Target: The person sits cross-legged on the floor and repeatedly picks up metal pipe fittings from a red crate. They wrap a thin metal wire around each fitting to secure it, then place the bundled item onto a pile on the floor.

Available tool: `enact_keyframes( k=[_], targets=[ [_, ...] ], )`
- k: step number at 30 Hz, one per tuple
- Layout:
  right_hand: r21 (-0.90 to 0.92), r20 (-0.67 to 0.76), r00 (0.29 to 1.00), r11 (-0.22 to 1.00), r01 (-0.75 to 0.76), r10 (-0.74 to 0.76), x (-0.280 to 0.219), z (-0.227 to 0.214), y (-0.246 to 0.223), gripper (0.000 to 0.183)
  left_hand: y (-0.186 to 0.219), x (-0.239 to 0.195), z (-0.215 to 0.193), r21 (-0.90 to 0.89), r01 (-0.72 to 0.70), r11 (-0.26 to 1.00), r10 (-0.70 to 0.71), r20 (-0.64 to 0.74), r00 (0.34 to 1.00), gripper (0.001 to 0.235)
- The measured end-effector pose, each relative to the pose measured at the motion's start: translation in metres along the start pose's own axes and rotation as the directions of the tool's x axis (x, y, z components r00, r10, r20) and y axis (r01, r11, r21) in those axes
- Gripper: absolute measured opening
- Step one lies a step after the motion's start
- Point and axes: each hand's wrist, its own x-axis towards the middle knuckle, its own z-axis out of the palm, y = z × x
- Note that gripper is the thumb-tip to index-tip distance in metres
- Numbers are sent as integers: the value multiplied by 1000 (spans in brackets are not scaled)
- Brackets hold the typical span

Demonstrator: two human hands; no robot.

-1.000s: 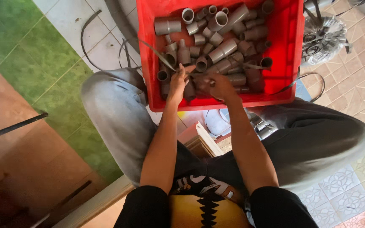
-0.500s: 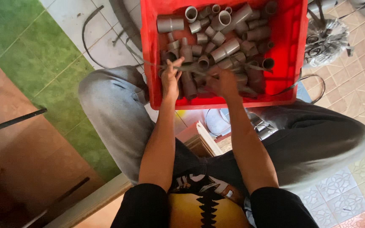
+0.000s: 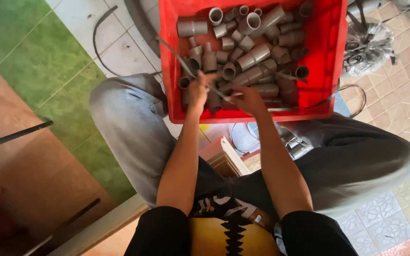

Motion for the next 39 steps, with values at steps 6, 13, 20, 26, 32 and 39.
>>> enact_keyframes(
  k=[6,13,20,26,32,39],
  targets=[
    [-121,-76,991,988,102,-111,16,16,-20,17,-14,-6,2,-167,22,986,-28,-37,999,74],
    [-260,60,993,962,-86,105,11,5,-5,41,-5,1,-20,-344,-22,939,10,-37,999,57],
    [-202,-49,995,977,72,-84,17,13,-14,19,-5,-4,-17,-241,4,970,-7,-12,1000,66],
    [-109,-22,996,991,79,-82,13,5,0,26,-11,20,-30,275,-400,874,385,107,917,41],
    [-272,-163,987,962,-31,-14,38,38,-23,23,-8,5,-23,137,-469,872,442,187,877,33],
    [-264,-180,983,965,-10,-39,38,10,3,28,14,17,-42,-336,-39,941,45,11,999,39]
  ],
)
